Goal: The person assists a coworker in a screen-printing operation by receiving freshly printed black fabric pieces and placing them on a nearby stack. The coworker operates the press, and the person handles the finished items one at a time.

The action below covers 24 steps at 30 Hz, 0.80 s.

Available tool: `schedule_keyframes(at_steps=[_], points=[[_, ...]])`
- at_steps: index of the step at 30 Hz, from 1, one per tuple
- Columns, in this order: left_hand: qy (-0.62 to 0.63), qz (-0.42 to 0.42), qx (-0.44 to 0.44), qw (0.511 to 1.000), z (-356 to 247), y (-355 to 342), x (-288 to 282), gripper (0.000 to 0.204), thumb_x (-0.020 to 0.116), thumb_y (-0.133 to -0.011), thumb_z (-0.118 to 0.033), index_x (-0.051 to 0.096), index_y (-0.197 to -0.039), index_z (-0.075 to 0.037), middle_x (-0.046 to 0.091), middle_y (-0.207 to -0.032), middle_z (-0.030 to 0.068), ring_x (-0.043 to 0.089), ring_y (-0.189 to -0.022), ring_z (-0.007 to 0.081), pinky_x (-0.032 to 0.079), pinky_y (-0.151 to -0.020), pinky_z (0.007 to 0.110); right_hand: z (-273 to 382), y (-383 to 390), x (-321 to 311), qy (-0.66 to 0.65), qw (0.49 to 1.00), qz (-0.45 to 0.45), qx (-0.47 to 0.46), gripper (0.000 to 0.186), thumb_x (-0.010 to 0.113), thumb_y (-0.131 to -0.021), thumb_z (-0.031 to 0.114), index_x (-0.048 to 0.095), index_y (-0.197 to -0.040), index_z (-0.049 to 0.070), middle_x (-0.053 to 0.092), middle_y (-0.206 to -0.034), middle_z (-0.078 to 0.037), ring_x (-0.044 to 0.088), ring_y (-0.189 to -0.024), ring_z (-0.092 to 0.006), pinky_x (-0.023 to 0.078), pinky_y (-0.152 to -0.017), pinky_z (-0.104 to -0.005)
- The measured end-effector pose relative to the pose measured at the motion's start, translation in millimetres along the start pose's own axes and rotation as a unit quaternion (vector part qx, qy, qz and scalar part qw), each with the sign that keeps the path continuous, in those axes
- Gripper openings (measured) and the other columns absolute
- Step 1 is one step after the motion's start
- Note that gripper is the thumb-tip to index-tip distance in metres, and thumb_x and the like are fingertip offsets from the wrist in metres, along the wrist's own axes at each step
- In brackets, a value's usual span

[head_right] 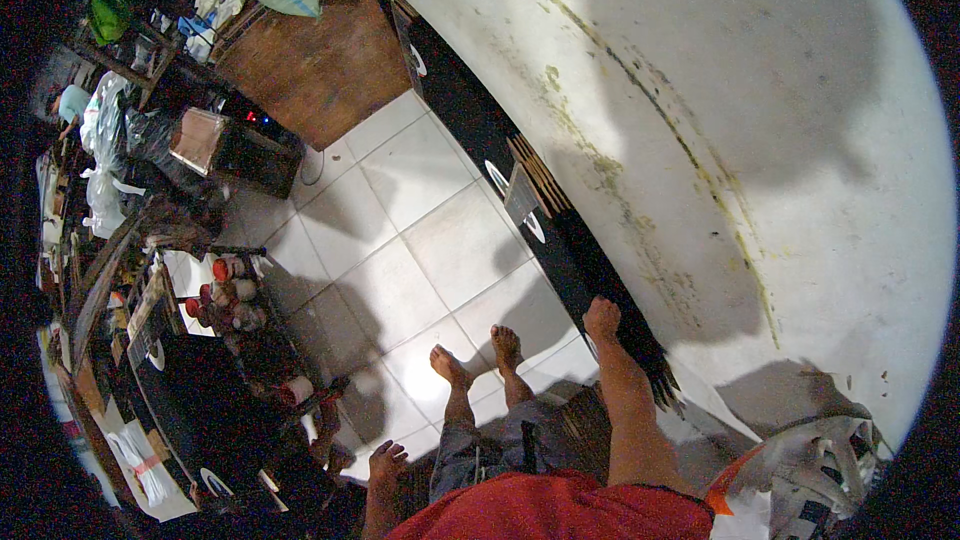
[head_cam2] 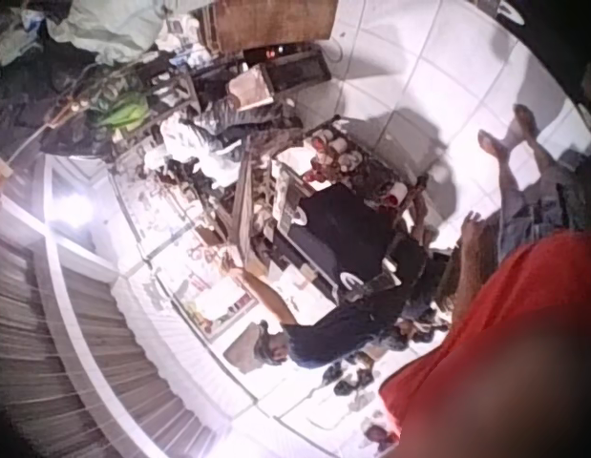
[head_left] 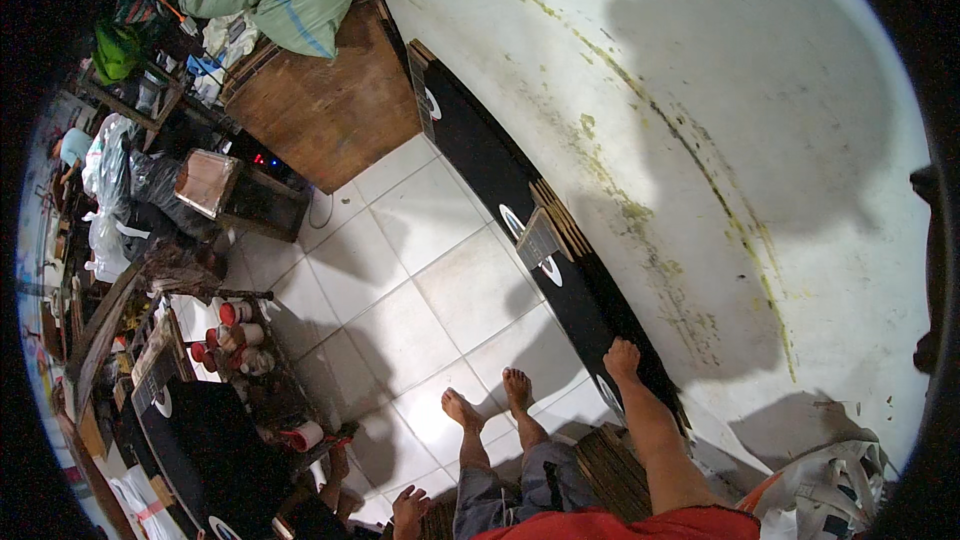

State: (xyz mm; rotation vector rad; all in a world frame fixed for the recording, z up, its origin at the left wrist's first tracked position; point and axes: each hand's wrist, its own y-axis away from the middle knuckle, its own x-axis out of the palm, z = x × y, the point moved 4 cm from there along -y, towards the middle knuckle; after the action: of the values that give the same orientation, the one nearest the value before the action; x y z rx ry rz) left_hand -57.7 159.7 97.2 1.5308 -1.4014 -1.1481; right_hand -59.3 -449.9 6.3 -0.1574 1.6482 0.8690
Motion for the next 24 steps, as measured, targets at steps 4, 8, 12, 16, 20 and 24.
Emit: schedule_keyframes(at_steps=[4,8,12,16,20,24], points=[[-0.015,0.017,0.006,1.0,3,-3,-4,0.055,0.056,-0.082,-0.015,0.032,-0.127,0.005,0.057,-0.104,0.0183,0.061,-0.083,0.028,0.051,-0.059,0.033,0,2,-4,0.014,1.0,-0.022,-0.015,0.025,0.059,-0.071,0.014,0.058,-0.091,-0.001,0.059,-0.089,-0.019,0.057,-0.086,-0.0356,0.046,-0.077,-0.0459],[0.083,0.035,0.026,0.996,34,-17,-29,0.058,0.059,-0.081,-0.015,0.031,-0.127,0.006,0.06,-0.095,0.0172,0.061,-0.074,0.0251,0.05,-0.058,0.032,-2,1,-4,0.017,1.0,-0.01,-0.012,0.027,0.06,-0.07,0.014,0.057,-0.092,0.0,0.058,-0.092,-0.017,0.056,-0.087,-0.0351,0.046,-0.077,-0.0459],[-0.009,0.009,0.016,1.0,57,-35,-46,0.06,0.062,-0.079,-0.014,0.03,-0.125,0.009,0.06,-0.088,0.0154,0.06,-0.068,0.022,0.05,-0.058,0.032,-4,-2,0,0.02,1.0,-0.008,-0.021,0.027,0.06,-0.07,0.013,0.057,-0.092,-0.001,0.058,-0.093,-0.018,0.056,-0.088,-0.0352,0.046,-0.078,-0.0455],[0.021,0.045,0.067,0.996,55,-20,-39,0.058,0.062,-0.079,-0.015,0.032,-0.122,0.011,0.06,-0.084,0.0143,0.059,-0.067,0.0203,0.05,-0.058,0.032,-5,-1,-1,0.055,0.995,-0.074,-0.025,0.019,0.062,-0.066,0.014,0.059,-0.081,0.003,0.06,-0.08,-0.015,0.059,-0.078,-0.0319,0.048,-0.068,-0.0425],[-0.294,0.077,0.21,0.929,18,0,-17,0.058,0.062,-0.079,-0.015,0.033,-0.124,0.007,0.061,-0.088,0.0146,0.059,-0.071,0.0194,0.05,-0.06,0.032,-1,-5,-10,0.051,0.996,-0.078,-0.008,0.02,0.063,-0.065,0.015,0.059,-0.081,0.002,0.06,-0.08,-0.015,0.059,-0.079,-0.0312,0.048,-0.07,-0.0429],[-0.105,-0.004,0.03,0.994,9,1,-8,0.052,0.06,-0.079,-0.011,0.037,-0.124,0.004,0.058,-0.1,0.017,0.059,-0.081,0.0224,0.051,-0.066,0.032,-3,-9,-17,0.043,0.999,-0.003,0.029,0.022,0.063,-0.069,0.014,0.059,-0.086,0.001,0.059,-0.088,-0.018,0.058,-0.086,-0.0322,0.048,-0.075,-0.0426]])
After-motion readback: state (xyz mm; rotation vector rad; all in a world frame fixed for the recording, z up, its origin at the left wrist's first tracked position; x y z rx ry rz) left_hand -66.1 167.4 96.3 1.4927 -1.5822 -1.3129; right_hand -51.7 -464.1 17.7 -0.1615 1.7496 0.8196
